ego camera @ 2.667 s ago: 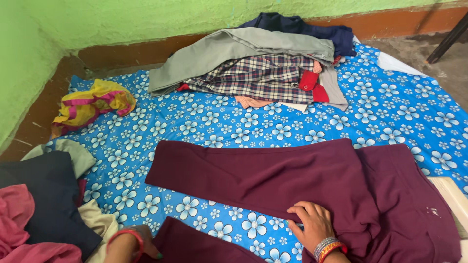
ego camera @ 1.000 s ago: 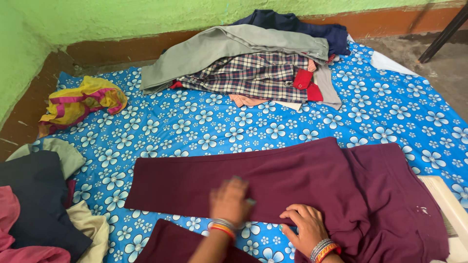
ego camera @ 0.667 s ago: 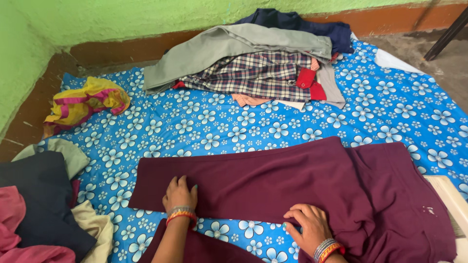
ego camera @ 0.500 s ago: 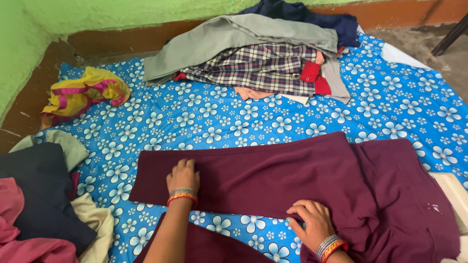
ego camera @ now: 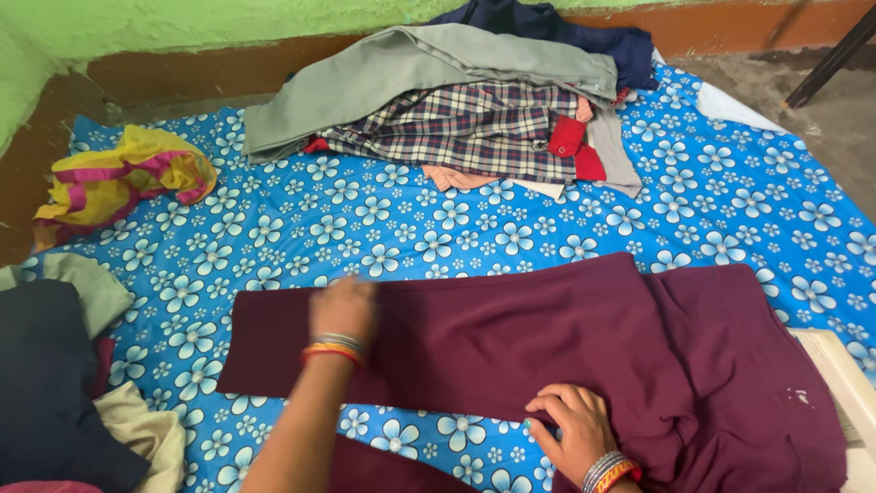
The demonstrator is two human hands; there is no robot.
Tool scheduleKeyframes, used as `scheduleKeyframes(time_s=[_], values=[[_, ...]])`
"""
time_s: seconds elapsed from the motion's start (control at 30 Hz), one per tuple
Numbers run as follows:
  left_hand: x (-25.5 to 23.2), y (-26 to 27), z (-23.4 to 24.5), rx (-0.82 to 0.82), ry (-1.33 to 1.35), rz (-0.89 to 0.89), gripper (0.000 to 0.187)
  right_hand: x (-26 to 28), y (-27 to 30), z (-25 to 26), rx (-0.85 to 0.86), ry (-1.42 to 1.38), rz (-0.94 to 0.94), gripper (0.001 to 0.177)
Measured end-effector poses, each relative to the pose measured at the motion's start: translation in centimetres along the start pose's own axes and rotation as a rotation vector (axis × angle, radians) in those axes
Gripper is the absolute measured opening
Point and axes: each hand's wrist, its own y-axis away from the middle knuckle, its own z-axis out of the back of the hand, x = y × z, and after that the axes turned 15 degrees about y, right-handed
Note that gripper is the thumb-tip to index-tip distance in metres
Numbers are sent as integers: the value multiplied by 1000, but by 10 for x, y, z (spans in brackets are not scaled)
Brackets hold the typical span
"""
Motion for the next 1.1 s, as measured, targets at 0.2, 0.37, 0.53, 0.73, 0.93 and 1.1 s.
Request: scheduleKeyframes(time_s=[0.2,0.37,0.53,0.73,0.93,1.1], values=[[-54,47,-18,114,261,-94,58,0,3,1,18,-11,-12,19],[-27,47,-21,-57,145,181,67,-2,3,1,-11,-27,-6,18],[-92,64,-53,31,277,-268,73,5,-32,-4,144,65,-307,11],[-151,71,-14,428,231,-190,106,-11,-42,43,309,217,-171,19],[-151,61,5,518,175,-109,132,-29,-31,60,719,311,-299,22],[-167,69,-1,600,137,-231,135,-21,-43,54,326,94,17,41]])
